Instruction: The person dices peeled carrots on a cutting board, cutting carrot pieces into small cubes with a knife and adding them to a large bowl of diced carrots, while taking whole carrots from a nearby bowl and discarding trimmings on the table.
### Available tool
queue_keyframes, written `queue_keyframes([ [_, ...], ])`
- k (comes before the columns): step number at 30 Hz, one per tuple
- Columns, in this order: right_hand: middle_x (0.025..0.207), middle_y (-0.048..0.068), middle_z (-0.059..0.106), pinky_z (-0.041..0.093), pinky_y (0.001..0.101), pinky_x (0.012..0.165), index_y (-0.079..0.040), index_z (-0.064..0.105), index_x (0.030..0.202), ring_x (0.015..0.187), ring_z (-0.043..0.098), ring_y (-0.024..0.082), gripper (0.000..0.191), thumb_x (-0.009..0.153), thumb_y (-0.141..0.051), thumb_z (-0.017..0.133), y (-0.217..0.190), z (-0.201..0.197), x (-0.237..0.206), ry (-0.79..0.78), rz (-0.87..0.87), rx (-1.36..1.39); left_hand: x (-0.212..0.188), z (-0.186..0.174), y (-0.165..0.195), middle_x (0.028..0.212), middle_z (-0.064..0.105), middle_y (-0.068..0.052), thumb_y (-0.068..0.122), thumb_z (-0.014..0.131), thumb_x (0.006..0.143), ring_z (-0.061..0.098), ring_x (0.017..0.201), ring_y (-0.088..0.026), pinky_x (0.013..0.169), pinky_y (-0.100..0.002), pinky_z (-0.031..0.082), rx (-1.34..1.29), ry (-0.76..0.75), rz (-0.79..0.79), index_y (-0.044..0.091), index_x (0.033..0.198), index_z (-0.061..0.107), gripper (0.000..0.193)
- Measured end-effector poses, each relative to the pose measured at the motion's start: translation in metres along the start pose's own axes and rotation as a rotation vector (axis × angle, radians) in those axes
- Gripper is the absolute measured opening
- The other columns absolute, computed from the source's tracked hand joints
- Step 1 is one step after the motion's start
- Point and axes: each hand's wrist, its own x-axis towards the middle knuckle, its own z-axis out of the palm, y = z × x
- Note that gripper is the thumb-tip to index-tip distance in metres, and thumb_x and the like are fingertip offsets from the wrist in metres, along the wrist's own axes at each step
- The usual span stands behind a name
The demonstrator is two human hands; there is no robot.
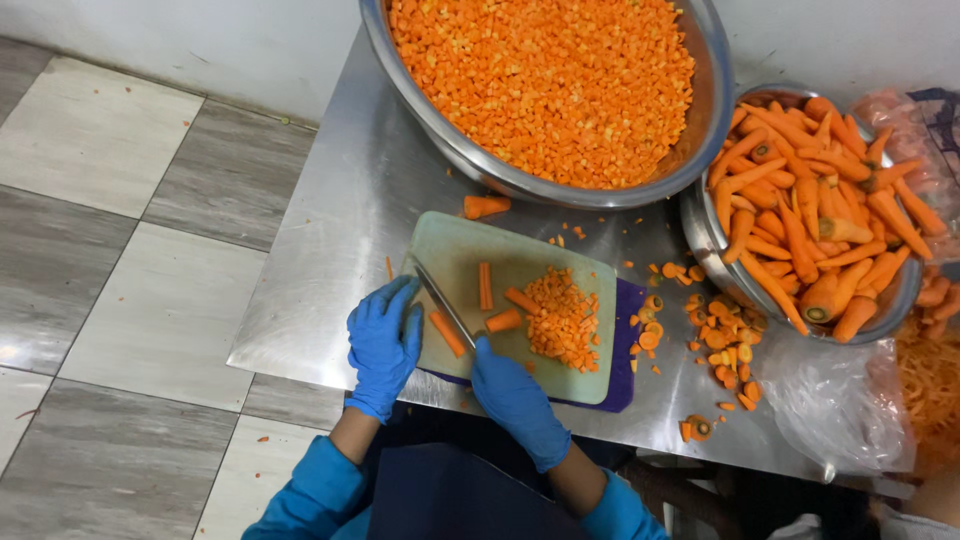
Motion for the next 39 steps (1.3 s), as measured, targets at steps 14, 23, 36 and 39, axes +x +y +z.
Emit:
queue_keyframes([
  [14, 0.075, 0.019, 0.067, 0.052, 0.0531, 0.060, 0.002, 0.048, 0.134, 0.066, 0.067, 0.039, 0.042, 0.097, -0.018, 0.052, -0.003, 0.029, 0.081, -0.280, 0.153, -0.143, 0.045, 0.010, -0.065, 0.150, 0.059, 0.001, 0.014, 0.061, 0.093, 0.059, 0.131, -0.024, 0.112, -0.042, 0.037, 0.092, -0.195, 0.100, 0.023, 0.144, 0.061, 0.052],
  [23, 0.078, 0.024, 0.067, 0.049, 0.0577, 0.063, 0.000, 0.047, 0.131, 0.071, 0.065, 0.045, 0.040, 0.101, -0.026, 0.052, -0.016, 0.019, 0.022, -0.166, 0.219, 0.033, 0.084, -0.027, -0.044, 0.130, 0.068, -0.002, 0.019, 0.068, 0.091, 0.064, 0.119, -0.024, 0.107, -0.043, 0.044, -0.003, -0.326, 0.383, 0.024, 0.133, 0.068, 0.043],
  [36, 0.074, 0.022, 0.065, 0.049, 0.0574, 0.061, 0.000, 0.047, 0.137, 0.067, 0.065, 0.043, 0.045, 0.098, -0.021, 0.052, -0.017, 0.020, -0.008, -0.149, 0.153, -0.008, 0.157, 0.058, 0.025, 0.112, 0.070, -0.002, 0.023, 0.075, 0.084, 0.067, 0.106, -0.032, 0.091, -0.044, 0.054, 0.103, -0.970, 0.752, 0.026, 0.111, 0.075, 0.027],
  [39, 0.080, 0.023, 0.067, 0.049, 0.0575, 0.066, -0.001, 0.051, 0.132, 0.073, 0.066, 0.044, 0.038, 0.102, -0.023, 0.052, -0.001, 0.014, -0.001, -0.117, 0.210, 0.035, 0.155, 0.043, 0.012, 0.108, 0.071, -0.006, 0.026, 0.073, 0.089, 0.067, 0.103, -0.033, 0.091, -0.045, 0.053, -0.087, -0.945, 0.620, 0.021, 0.112, 0.075, 0.024],
])
